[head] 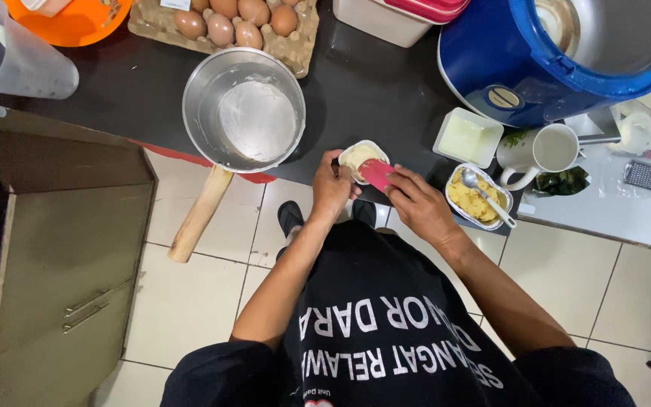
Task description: Greasing the interior surface of various baking molds using a spatula.
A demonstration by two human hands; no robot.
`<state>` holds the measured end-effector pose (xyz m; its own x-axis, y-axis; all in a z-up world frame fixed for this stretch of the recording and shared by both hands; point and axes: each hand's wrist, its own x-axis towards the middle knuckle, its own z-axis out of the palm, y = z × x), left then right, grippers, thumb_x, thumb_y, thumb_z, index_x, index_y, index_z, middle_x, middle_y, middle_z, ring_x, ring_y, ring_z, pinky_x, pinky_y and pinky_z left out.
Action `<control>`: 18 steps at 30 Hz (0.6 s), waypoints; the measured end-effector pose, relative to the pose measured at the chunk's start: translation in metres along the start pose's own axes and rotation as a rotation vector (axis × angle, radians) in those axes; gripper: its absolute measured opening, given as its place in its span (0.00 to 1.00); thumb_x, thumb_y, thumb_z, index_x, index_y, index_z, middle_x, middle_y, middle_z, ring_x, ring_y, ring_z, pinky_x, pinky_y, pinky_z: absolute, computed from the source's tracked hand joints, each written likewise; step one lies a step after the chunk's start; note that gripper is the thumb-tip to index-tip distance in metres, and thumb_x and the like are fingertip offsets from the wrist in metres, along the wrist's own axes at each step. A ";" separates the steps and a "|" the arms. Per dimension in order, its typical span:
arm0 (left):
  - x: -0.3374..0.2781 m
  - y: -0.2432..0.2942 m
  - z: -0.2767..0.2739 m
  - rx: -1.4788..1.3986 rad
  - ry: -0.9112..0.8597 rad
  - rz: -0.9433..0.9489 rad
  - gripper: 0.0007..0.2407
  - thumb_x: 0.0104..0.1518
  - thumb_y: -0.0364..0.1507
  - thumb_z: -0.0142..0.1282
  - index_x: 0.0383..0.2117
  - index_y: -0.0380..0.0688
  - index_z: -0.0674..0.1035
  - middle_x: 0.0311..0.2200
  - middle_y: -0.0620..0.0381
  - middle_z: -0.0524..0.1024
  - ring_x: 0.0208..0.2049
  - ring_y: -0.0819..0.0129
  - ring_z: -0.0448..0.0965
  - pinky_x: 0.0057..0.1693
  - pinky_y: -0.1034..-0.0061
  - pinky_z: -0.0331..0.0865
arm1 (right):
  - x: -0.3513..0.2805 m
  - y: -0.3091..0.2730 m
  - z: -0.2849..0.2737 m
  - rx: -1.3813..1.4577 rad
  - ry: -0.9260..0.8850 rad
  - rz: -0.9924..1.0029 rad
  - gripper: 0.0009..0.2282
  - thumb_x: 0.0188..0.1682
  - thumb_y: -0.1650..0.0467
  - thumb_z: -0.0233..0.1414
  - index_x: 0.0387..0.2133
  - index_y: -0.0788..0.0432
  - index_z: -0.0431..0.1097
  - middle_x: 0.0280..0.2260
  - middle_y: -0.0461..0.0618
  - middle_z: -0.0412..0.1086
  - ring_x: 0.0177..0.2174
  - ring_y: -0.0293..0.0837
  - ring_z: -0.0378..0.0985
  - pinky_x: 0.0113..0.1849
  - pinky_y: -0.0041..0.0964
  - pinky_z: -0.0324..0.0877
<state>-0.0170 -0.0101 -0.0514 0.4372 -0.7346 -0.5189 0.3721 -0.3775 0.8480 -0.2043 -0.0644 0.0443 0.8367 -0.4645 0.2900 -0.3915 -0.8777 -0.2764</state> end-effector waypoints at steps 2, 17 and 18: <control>0.002 -0.003 0.000 0.006 0.003 0.018 0.11 0.63 0.21 0.46 0.51 0.35 0.70 0.25 0.52 0.75 0.15 0.72 0.77 0.21 0.77 0.71 | -0.004 0.003 -0.003 -0.026 -0.031 -0.019 0.06 0.43 0.77 0.60 0.34 0.60 0.75 0.47 0.49 0.74 0.55 0.48 0.74 0.51 0.40 0.74; 0.010 -0.006 0.000 0.066 0.004 0.032 0.12 0.62 0.21 0.45 0.52 0.35 0.70 0.27 0.50 0.75 0.16 0.70 0.79 0.22 0.75 0.74 | 0.001 0.026 -0.036 0.063 -0.271 -0.027 0.09 0.42 0.77 0.56 0.37 0.58 0.73 0.51 0.46 0.73 0.58 0.47 0.70 0.50 0.40 0.73; 0.010 -0.005 0.000 0.068 -0.004 0.037 0.12 0.63 0.21 0.45 0.52 0.35 0.70 0.27 0.50 0.75 0.16 0.70 0.79 0.22 0.75 0.75 | 0.001 0.026 -0.036 0.067 -0.261 -0.021 0.08 0.44 0.77 0.56 0.37 0.58 0.72 0.51 0.45 0.73 0.58 0.46 0.71 0.49 0.39 0.74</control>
<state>-0.0145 -0.0147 -0.0610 0.4467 -0.7508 -0.4865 0.2991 -0.3871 0.8722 -0.2277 -0.0922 0.0707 0.9182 -0.3925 0.0532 -0.3538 -0.8733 -0.3349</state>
